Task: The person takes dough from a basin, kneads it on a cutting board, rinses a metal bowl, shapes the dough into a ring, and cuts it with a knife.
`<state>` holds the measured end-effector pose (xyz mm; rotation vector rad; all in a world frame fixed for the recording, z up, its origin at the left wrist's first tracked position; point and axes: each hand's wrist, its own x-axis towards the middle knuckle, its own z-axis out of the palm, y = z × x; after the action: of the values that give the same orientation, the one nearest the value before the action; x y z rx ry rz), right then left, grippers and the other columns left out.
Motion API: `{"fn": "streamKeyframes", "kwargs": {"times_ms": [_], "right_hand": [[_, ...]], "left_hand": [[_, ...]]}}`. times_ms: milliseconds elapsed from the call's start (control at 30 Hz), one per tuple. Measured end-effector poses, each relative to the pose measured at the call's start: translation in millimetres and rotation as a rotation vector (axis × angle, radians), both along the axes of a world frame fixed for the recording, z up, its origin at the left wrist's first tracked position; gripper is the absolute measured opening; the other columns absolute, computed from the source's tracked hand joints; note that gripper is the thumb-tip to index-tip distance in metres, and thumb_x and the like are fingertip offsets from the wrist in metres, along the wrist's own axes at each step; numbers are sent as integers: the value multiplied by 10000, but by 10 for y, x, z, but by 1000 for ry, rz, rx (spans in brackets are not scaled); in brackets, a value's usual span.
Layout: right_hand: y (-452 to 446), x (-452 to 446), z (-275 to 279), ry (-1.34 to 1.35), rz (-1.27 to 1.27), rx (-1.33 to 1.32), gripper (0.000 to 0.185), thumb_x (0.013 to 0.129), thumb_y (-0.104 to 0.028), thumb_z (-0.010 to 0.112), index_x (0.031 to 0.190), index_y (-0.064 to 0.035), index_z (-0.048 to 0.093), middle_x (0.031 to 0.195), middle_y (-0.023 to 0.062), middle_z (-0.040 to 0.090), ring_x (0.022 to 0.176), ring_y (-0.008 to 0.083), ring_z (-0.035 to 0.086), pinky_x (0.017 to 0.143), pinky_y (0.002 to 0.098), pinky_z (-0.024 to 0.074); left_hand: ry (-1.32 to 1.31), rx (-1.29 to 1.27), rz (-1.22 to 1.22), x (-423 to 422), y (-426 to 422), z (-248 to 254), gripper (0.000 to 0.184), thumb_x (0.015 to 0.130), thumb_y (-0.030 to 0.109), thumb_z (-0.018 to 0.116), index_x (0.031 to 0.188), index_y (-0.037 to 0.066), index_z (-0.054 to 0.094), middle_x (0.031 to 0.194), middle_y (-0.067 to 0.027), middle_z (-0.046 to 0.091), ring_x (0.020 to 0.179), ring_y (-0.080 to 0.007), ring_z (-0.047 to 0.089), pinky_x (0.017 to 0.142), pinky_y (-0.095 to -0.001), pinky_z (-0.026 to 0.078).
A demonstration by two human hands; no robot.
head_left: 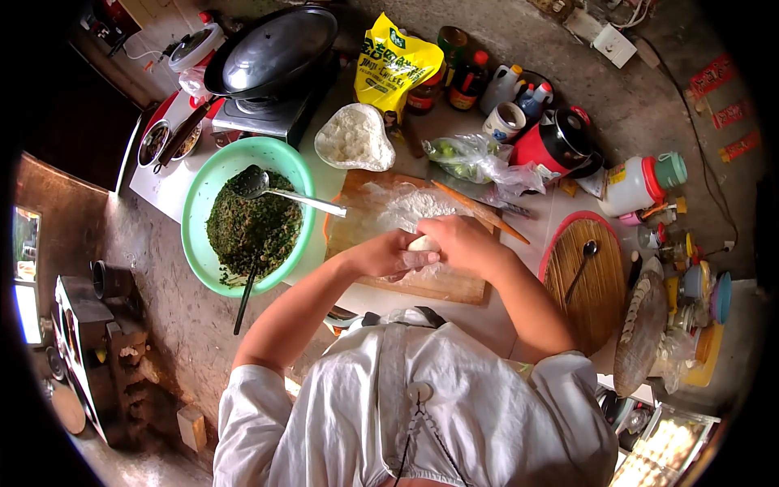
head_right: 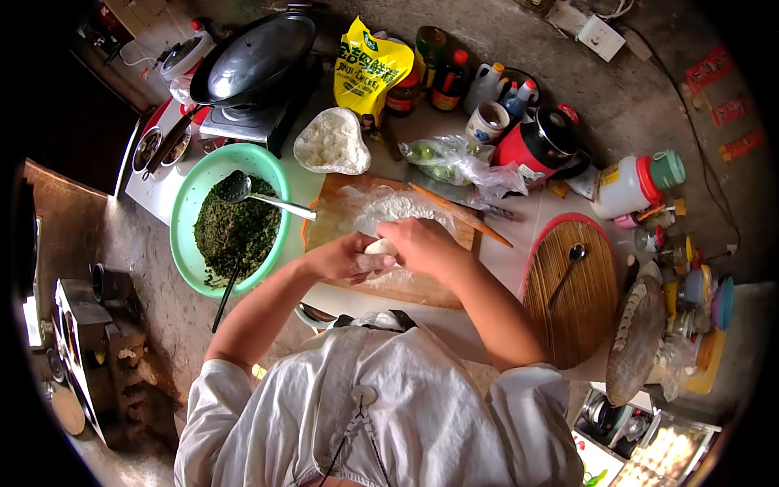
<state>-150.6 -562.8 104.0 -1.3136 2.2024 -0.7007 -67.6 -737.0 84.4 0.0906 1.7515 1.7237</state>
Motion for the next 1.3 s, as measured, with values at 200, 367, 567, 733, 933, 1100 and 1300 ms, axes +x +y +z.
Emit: {"fn": "streamKeyframes", "kwargs": {"times_ms": [200,367,567,733,933,1100,1300], "right_hand": [[31,-29,-54,-242,-95,-72,164,648,-90,639,773,-23,557,705,142,594,661,249,597,601,330,448],[22,-8,-36,-168,-18,-100,207,633,-69,636,805,-23,530,692,116,578,642,198,570,583,316,432],[46,-31,-150,-275,-47,-39,174,635,-84,635,771,-25,545,699,122,585,652,210,576,592,319,439],[18,31,-192,-123,-47,-74,127,636,-88,615,748,-44,575,703,123,604,648,244,603,600,325,457],[38,106,-299,-370,-71,-158,129,650,-100,619,770,-64,591,698,110,618,632,241,604,608,323,465],[68,0,-294,-188,-25,-175,145,621,-86,629,742,-45,561,664,116,598,615,275,591,566,357,450],[-11,174,-62,-60,-68,-69,151,614,-65,638,714,-41,528,663,127,581,625,286,582,560,343,440]], "left_hand": [[-21,190,26,-78,-102,59,451,792,463,597,725,18,555,588,-39,554,549,-128,567,563,-264,454],[-55,89,135,-42,-39,3,476,806,500,557,693,40,511,544,-14,474,437,-80,429,411,-225,333],[-115,185,120,12,-142,25,485,813,496,548,698,27,509,548,-33,492,441,-87,459,399,-209,341],[9,3,-16,-32,-51,84,504,795,511,560,700,16,547,553,-39,520,454,-95,508,404,-208,372],[-77,244,121,70,-52,168,631,808,616,435,653,14,537,484,-2,453,418,-62,418,390,-213,314],[-59,119,35,40,-87,56,652,825,634,368,669,23,532,468,0,429,379,-66,355,387,-205,310],[-200,351,255,141,57,166,662,829,636,353,753,3,532,513,-24,475,378,-76,391,383,-229,326]]}}
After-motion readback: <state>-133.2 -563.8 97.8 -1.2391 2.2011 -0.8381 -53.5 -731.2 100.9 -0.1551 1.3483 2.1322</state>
